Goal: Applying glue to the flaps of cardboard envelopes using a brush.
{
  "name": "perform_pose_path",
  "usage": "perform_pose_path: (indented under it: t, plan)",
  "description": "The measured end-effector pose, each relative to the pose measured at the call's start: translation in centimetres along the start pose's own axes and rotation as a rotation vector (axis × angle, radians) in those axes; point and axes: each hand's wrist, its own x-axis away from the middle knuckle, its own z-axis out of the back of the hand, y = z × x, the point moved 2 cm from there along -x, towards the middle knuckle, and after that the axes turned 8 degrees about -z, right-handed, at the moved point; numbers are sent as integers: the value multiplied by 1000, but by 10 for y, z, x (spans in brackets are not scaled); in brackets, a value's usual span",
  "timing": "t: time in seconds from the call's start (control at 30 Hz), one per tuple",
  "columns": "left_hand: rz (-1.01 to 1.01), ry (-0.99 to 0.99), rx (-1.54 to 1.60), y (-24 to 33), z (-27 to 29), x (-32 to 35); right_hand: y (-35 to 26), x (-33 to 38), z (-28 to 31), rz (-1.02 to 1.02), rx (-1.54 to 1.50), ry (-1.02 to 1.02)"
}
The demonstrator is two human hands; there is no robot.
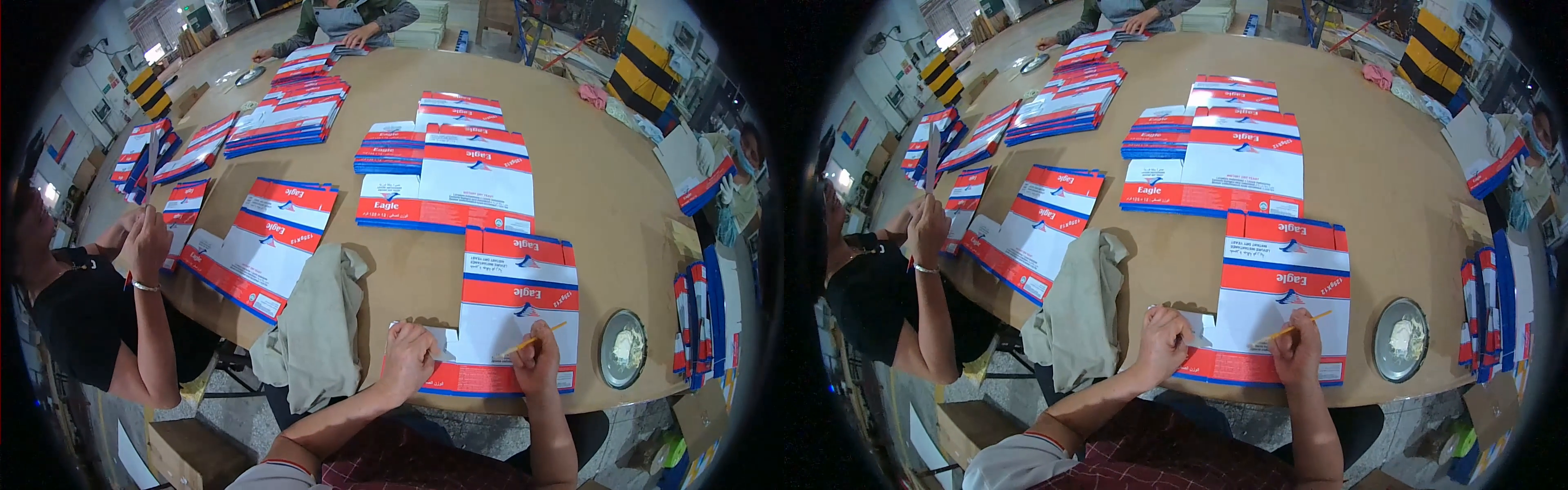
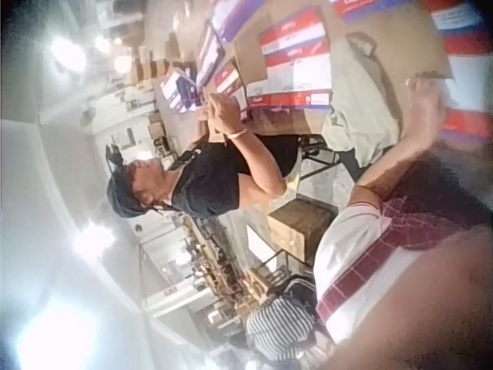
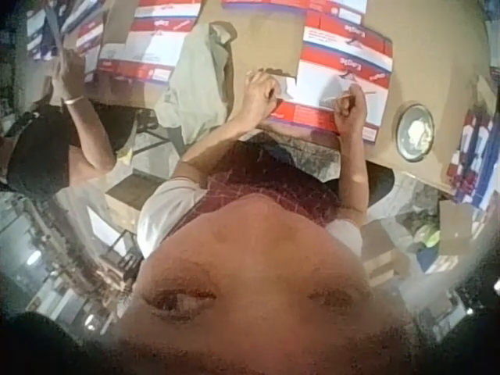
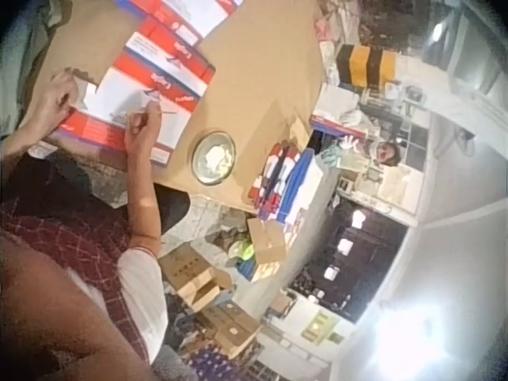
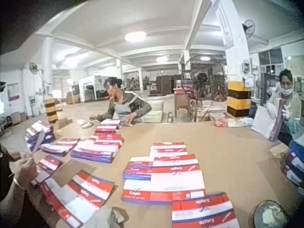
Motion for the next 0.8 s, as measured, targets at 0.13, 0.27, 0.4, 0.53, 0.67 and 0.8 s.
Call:
perform_pose_path:
  t: [0.13,0.27,0.4,0.53,0.67,0.8]
  plan:
    - [13,10,3,-4,-1,-5,10,-5,-11,22,28,-123]
    - [4,21,-6,-2,7,-16,12,-3,-38,84,276,55]
    - [23,-58,42,-7,3,-20,9,-7,-36,109,423,-33]
    - [41,-134,29,-5,1,-13,10,-6,-36,62,496,-37]
    - [50,-141,45,-1,3,-9,13,-4,-37,56,541,-45]
    - [25,-139,12,1,4,-9,16,-3,-39,66,606,-56]
